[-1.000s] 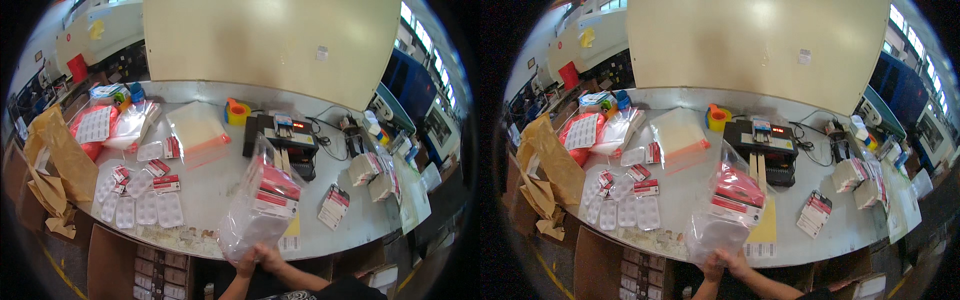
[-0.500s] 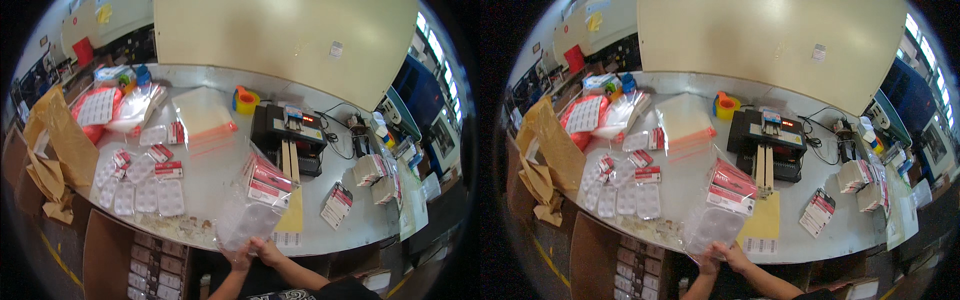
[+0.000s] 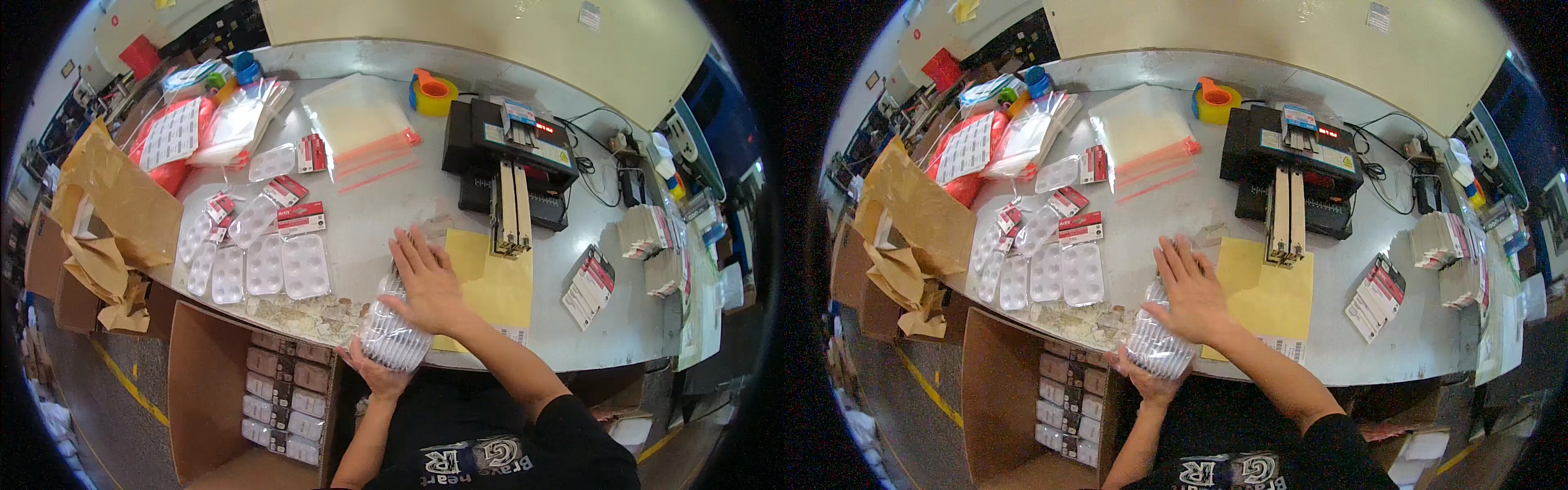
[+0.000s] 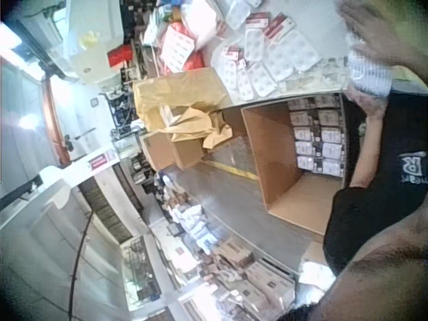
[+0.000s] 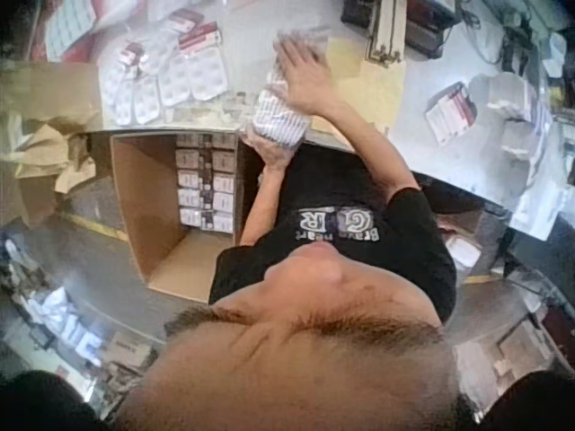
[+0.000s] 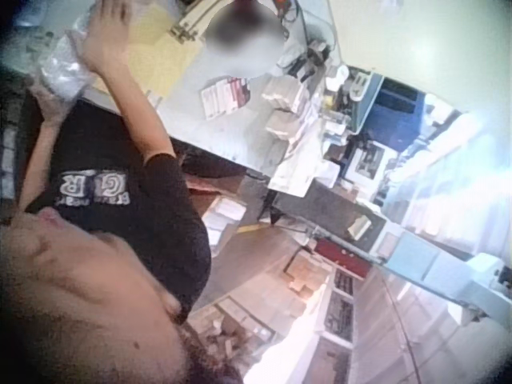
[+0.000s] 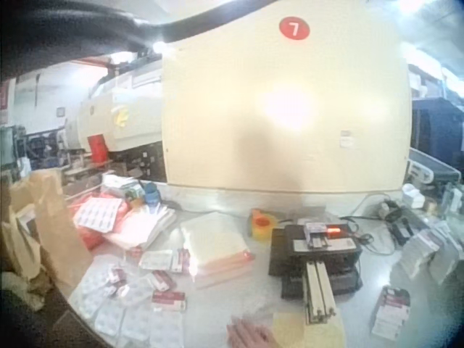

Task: The person places plastic mixing palettes into clear plastic bags, inserts product labels, and seals them using a heat sealer. The person stacks the sealed packages and places them into a cardboard box.

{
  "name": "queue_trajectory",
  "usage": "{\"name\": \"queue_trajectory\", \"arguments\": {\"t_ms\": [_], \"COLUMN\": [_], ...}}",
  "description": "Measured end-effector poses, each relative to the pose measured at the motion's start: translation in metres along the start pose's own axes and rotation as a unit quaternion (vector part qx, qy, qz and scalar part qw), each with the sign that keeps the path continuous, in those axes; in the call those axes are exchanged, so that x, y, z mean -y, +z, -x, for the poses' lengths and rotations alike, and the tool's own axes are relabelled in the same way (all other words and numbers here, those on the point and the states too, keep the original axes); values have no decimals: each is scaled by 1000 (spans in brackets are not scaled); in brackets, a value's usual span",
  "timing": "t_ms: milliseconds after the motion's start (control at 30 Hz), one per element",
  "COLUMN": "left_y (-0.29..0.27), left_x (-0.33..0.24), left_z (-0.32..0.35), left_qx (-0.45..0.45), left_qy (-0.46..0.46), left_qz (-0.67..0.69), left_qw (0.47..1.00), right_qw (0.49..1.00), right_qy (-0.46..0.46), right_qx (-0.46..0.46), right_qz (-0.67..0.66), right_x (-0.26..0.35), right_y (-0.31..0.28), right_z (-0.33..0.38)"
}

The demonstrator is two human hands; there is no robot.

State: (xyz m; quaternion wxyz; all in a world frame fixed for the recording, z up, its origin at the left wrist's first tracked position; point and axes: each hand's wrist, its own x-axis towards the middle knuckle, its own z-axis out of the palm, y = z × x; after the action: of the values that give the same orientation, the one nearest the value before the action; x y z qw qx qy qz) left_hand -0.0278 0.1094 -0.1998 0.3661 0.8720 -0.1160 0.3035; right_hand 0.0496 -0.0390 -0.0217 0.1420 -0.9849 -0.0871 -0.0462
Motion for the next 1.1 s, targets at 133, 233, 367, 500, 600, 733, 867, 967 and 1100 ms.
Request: {"name": "queue_trajectory", "arguments": {"t_ms": [133, 233, 367, 500, 600, 733, 867, 967, 1100], "left_y": [-20, -30, -43, -44, -38, -31, -10, 11, 8], "left_x": [-19, -34, -44, -65, -88, -105, -107, -105, -94], "left_z": [-14, -36, -72, -87, -85, -85, -93, -96, -92], "left_qx": [31, 56, 50, 60, 85, 81, -14, -15, 48], "left_qy": [-38, -162, -482, -606, -617, -617, -659, -570, -547], "left_qz": [-10, 79, 495, 659, 676, 671, 624, 638, 627], "left_qw": [999, 982, 721, 442, 394, 403, 421, 518, 552], "right_qw": [998, 980, 923, 916, 910, 843, 798, 780, 836], "right_qy": [-3, 9, 126, 107, 186, 230, 205, 219, 258], "right_qx": [-69, -149, -233, -24, -33, -30, 61, 113, 62], "right_qz": [-14, -128, -278, -387, -368, -486, -563, -575, -480], "right_x": [-12, -28, -23, 15, 18, 6, 16, 22, 4], "right_y": [40, 39, 12, 21, 55, 81, 72, 55, 26], "right_z": [3, 15, 73, 135, 141, 144, 161, 173, 175]}}
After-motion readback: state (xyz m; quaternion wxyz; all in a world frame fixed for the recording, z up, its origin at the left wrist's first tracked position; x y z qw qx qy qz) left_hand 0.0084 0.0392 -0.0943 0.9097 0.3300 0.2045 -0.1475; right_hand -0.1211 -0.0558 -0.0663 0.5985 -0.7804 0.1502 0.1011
